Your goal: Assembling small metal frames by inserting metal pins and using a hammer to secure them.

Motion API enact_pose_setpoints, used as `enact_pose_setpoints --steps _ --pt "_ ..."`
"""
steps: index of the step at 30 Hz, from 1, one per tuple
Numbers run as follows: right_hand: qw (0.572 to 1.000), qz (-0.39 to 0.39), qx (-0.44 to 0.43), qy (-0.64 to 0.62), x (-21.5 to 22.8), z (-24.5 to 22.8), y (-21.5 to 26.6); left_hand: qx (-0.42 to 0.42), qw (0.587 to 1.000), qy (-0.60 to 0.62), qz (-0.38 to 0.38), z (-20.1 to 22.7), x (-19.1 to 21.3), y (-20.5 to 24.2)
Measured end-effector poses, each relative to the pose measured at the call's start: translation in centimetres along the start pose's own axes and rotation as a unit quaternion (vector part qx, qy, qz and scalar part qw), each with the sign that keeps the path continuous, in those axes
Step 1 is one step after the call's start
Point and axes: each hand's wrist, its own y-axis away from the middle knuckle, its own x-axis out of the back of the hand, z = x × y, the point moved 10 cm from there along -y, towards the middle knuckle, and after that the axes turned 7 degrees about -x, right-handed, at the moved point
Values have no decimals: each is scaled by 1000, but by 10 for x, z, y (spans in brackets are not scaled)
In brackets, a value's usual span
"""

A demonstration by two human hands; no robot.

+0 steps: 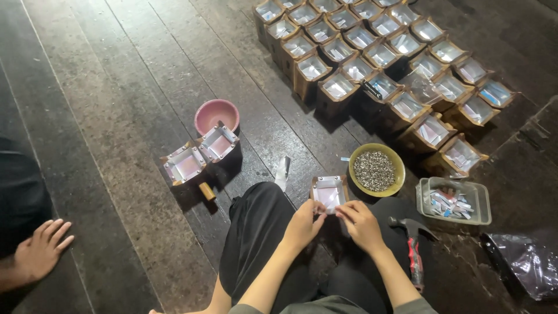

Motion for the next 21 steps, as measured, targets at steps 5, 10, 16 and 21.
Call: enact_pose_setpoints --steps 5,10,16,21 --pt "999 10 36 38 -22 14 2 -86 987 -134 -12 -10 -9 0" --pt "999 6 27 24 -27 26 9 -100 983 -154 -25 -2 -5 -3" --pt "1000 0 -2 3 -17 29 13 -103 977 -189 -7 -13 -23 -1" --pt "1000 15 -8 -7 -17 31 15 -121 974 -192 6 -4 -18 -5"
